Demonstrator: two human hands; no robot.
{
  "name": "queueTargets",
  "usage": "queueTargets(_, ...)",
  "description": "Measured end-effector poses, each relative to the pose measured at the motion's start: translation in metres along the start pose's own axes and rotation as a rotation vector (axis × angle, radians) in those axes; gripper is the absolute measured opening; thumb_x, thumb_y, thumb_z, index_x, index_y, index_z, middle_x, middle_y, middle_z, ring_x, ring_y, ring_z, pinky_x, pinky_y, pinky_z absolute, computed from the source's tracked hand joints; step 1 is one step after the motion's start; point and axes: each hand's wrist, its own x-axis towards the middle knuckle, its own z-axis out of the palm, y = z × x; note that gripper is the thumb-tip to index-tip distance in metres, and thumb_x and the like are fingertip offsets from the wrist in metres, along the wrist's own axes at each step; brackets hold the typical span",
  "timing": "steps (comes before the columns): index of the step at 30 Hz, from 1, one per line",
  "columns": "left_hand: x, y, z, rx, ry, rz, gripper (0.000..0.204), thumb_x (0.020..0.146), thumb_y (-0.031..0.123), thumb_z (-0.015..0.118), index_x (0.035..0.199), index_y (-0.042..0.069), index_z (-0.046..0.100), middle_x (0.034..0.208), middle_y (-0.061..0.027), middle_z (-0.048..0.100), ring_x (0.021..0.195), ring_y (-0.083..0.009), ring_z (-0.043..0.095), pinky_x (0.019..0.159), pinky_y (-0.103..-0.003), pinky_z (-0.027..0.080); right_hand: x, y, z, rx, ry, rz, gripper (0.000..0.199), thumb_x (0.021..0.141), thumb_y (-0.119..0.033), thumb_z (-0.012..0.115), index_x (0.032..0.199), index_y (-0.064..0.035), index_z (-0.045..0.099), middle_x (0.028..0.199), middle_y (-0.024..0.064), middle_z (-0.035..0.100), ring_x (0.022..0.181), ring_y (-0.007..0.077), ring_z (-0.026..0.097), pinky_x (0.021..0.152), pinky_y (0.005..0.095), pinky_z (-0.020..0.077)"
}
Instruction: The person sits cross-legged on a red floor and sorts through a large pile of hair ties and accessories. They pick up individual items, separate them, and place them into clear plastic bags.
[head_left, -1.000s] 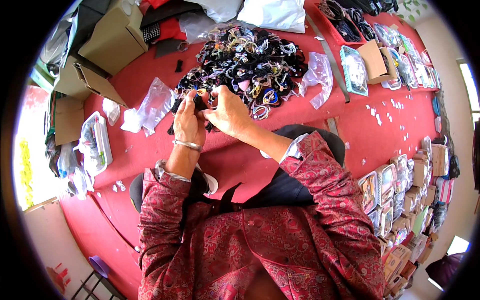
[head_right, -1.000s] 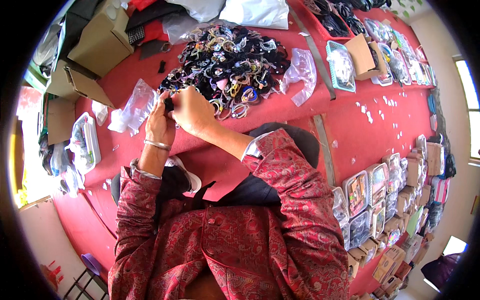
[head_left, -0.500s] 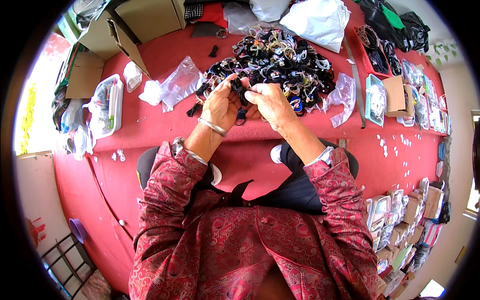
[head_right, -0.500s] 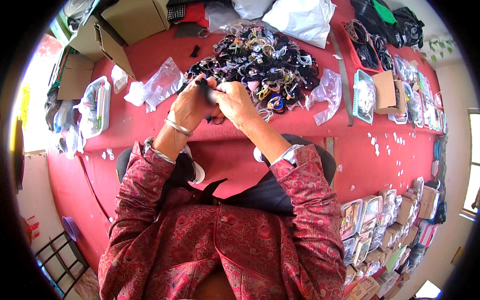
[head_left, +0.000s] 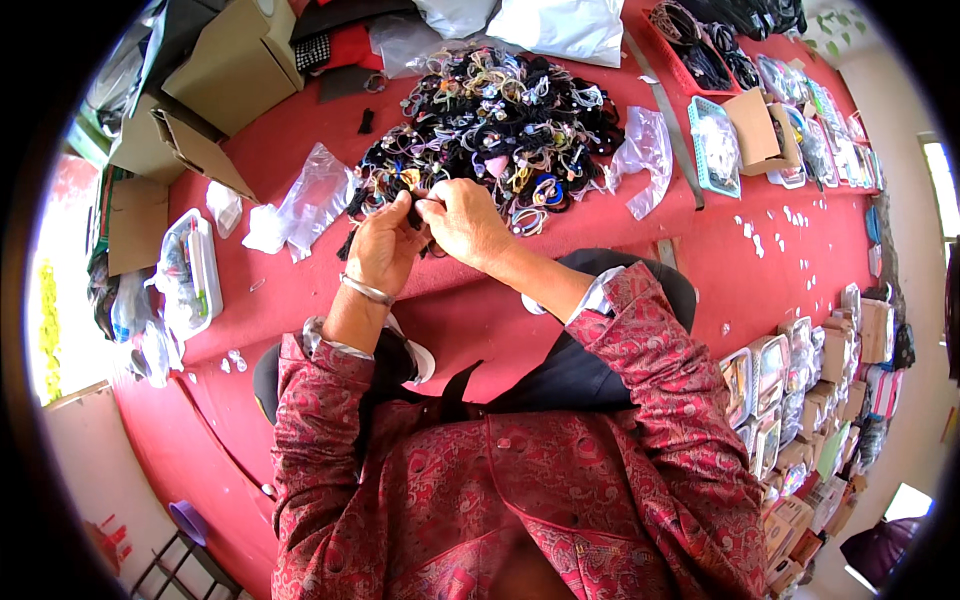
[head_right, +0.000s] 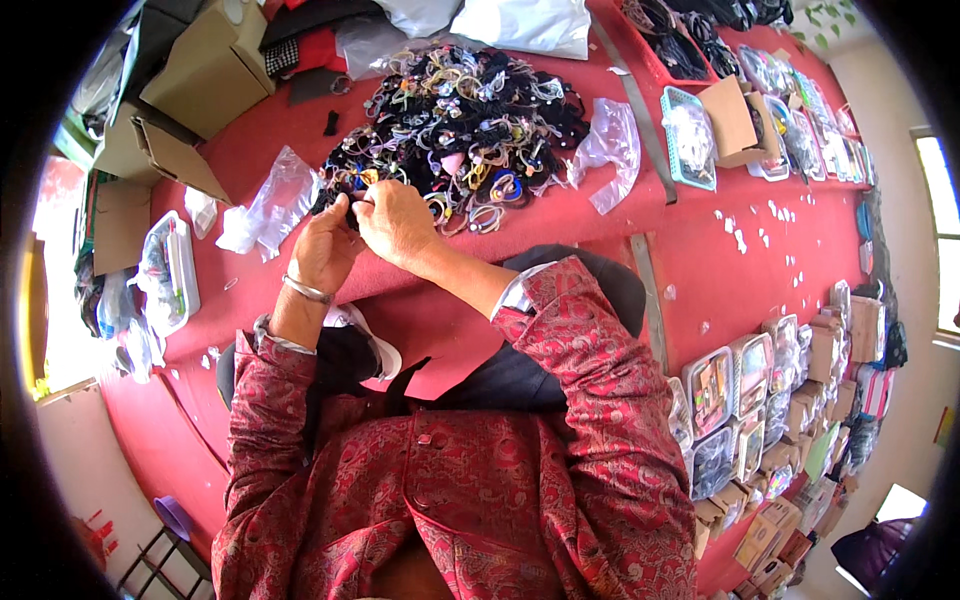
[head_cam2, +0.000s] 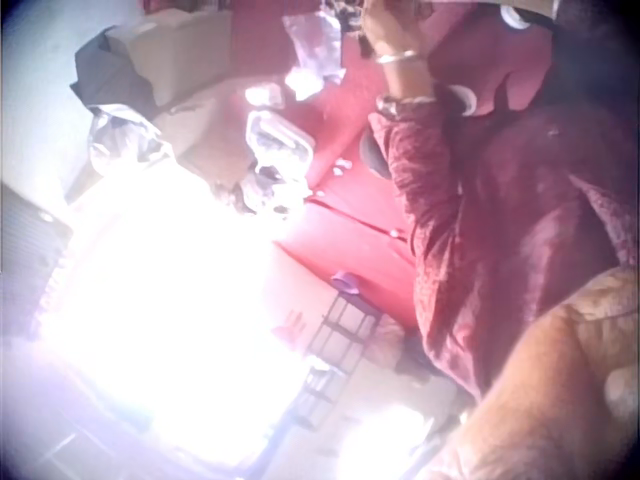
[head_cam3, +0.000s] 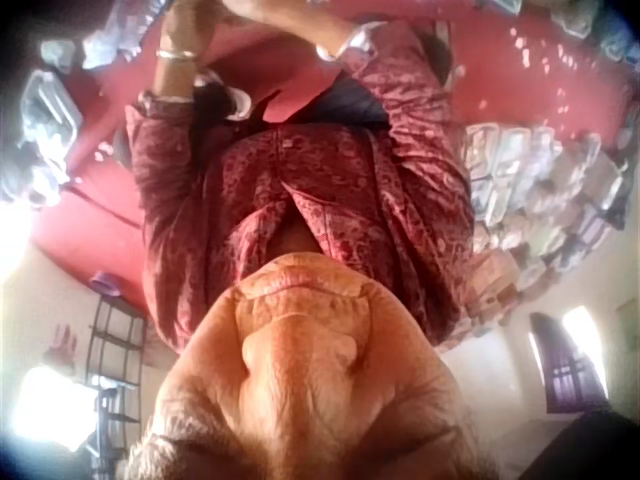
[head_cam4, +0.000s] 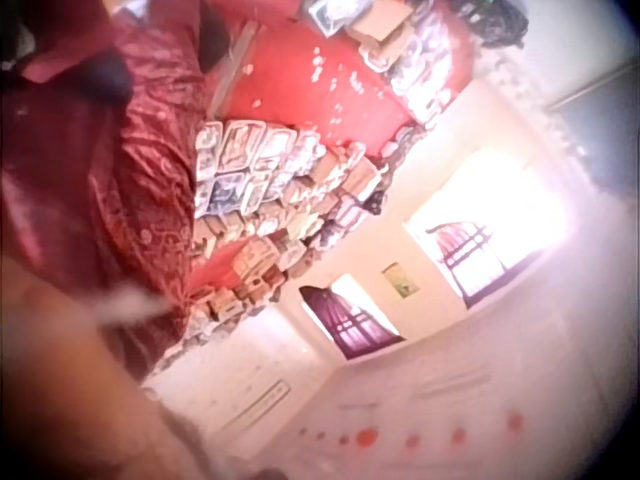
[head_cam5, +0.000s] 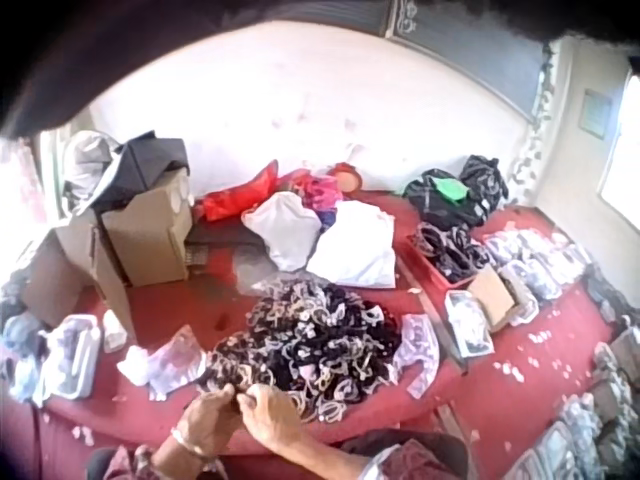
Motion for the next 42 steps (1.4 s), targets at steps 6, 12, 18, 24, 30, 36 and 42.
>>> queueTargets(6, 0.001, 0.011, 0.004, 0.050, 0.091, 0.125, 0.019, 0.091, 0.018, 0.046, 0.094, 0.001, 0.054, 0.089, -0.0090, 0.059, 0.078, -0.0201, 0.059, 0.069, -0.034, 0.051, 0.004, 0.005, -0.003, -0.019, -0.032, -0.069, 0.024, 0.079, -0.015, 0.054, 0.065, 0.0041, 0.057, 0.056, 0.0159, 0.058, 0.050, 0.0266, 0.058, 0.054, 0.0371, 0.0468)
queueTargets(12, 0.012, 0.060, -0.040, 0.069, 0.405, 0.405, 0.017, 0.087, 0.015, 0.053, 0.088, -0.002, 0.053, 0.080, -0.0102, 0.059, 0.069, -0.0173, 0.059, 0.060, -0.027, 0.051, 0.018, -0.013, -0.070, 0.461, -0.045, 0.301, 0.018, 0.084, -0.017, 0.052, 0.083, -0.0005, 0.060, 0.066, 0.0074, 0.061, 0.048, 0.0088, 0.054, 0.043, 0.0203, 0.0412)
queueTargets(18, 0.016, 0.055, -0.057, 0.353, 0.443, 0.183, 0.020, 0.084, 0.023, 0.060, 0.088, 0.004, 0.057, 0.077, -0.0067, 0.059, 0.070, -0.0135, 0.057, 0.062, -0.025, 0.049, 0.024, -0.016, -0.095, 0.523, 0.055, 0.264, 0.018, 0.082, -0.013, 0.053, 0.079, 0.0040, 0.058, 0.063, 0.0077, 0.060, 0.049, 0.0109, 0.057, 0.045, 0.0212, 0.0457)
queueTargets(24, 0.042, 0.010, -0.091, 0.102, 0.158, -0.052, 0.019, 0.091, 0.015, 0.045, 0.099, 0.000, 0.054, 0.098, -0.0132, 0.058, 0.091, -0.0221, 0.057, 0.075, -0.031, 0.050, 0.023, -0.015, -0.099, 0.441, 0.053, 0.230, 0.017, 0.083, -0.012, 0.054, 0.083, 0.0050, 0.058, 0.066, 0.0091, 0.060, 0.054, 0.0131, 0.060, 0.047, 0.0208, 0.0452)
queueTargets(30, 0.045, -0.032, -0.104, 0.348, 0.201, -0.105, 0.019, 0.090, 0.019, 0.047, 0.094, 0.004, 0.056, 0.080, -0.0061, 0.060, 0.068, -0.0135, 0.057, 0.060, -0.025, 0.047, 0.021, -0.010, -0.096, 0.444, 0.078, 0.183, 0.018, 0.081, -0.012, 0.054, 0.079, 0.0051, 0.059, 0.062, 0.0091, 0.061, 0.048, 0.0118, 0.058, 0.046, 0.0236, 0.0481)
queueTargets(36, 0.041, -0.039, -0.103, 0.648, 0.211, -0.180, 0.024, 0.086, 0.028, 0.055, 0.091, 0.004, 0.058, 0.079, -0.0036, 0.062, 0.070, -0.0122, 0.058, 0.063, -0.025, 0.048, 0.020, -0.011, -0.095, 0.387, 0.090, 0.145, 0.018, 0.081, -0.012, 0.054, 0.078, 0.0047, 0.060, 0.061, 0.0090, 0.061, 0.048, 0.0119, 0.058, 0.046, 0.0237, 0.0485)
queueTargets(42, 0.028, -0.032, -0.072, 0.019, -0.215, -0.164, 0.027, 0.089, 0.013, 0.047, 0.111, -0.002, 0.050, 0.112, -0.0149, 0.054, 0.102, -0.0258, 0.055, 0.085, -0.037, 0.048, 0.019, -0.013, -0.092, 0.358, 0.068, 0.145, 0.018, 0.081, -0.012, 0.054, 0.077, 0.0042, 0.059, 0.060, 0.0089, 0.061, 0.048, 0.0113, 0.058, 0.046, 0.0235, 0.0478)
